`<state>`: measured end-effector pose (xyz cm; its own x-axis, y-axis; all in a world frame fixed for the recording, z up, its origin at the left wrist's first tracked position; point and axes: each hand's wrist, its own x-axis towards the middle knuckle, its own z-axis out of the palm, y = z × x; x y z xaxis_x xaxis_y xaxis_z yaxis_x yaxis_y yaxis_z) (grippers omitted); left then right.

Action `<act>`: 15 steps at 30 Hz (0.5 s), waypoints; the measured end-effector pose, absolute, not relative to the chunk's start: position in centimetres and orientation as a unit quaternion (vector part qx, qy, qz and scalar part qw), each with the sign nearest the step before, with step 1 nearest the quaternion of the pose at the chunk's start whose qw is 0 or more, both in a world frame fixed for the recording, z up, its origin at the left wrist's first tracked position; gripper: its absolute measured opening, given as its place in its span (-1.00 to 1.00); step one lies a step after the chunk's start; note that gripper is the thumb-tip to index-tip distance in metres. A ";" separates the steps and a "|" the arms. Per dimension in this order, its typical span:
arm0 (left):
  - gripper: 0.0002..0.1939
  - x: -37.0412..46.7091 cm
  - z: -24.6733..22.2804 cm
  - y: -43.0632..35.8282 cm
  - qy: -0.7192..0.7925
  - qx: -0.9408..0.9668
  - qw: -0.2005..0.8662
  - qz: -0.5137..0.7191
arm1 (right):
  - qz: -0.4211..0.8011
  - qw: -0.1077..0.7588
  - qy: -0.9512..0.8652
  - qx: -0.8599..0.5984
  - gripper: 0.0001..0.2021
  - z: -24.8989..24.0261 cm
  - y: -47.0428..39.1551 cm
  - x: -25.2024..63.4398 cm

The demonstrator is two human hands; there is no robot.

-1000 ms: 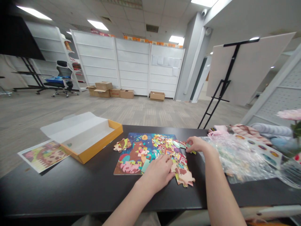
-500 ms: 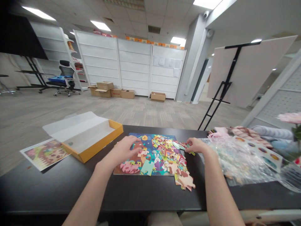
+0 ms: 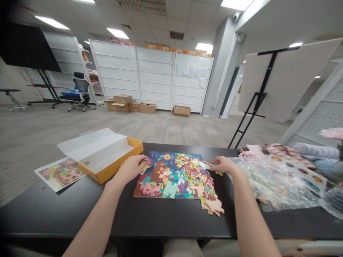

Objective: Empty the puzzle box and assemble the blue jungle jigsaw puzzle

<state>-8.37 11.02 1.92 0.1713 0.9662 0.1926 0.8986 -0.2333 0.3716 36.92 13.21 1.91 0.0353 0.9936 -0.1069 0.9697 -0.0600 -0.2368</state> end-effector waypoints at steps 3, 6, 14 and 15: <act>-0.70 -9.6 2.9 10.6 0.623 0.740 0.047 0.249 | 0.119 0.049 -0.685 -0.718 -0.57 2.0 13.2 36.8; -0.73 -10.9 3.4 10.3 0.611 0.723 0.051 0.318 | 0.090 0.059 -0.684 -0.722 -0.58 2.1 13.3 36.5; -0.62 -10.5 2.6 9.5 0.486 0.638 0.342 0.491 | -0.039 0.201 -0.660 -0.723 -0.56 3.1 13.4 33.4; -0.62 -10.2 2.7 9.4 0.470 0.643 0.354 0.491 | -0.044 0.224 -0.662 -0.714 -0.57 3.3 13.3 32.7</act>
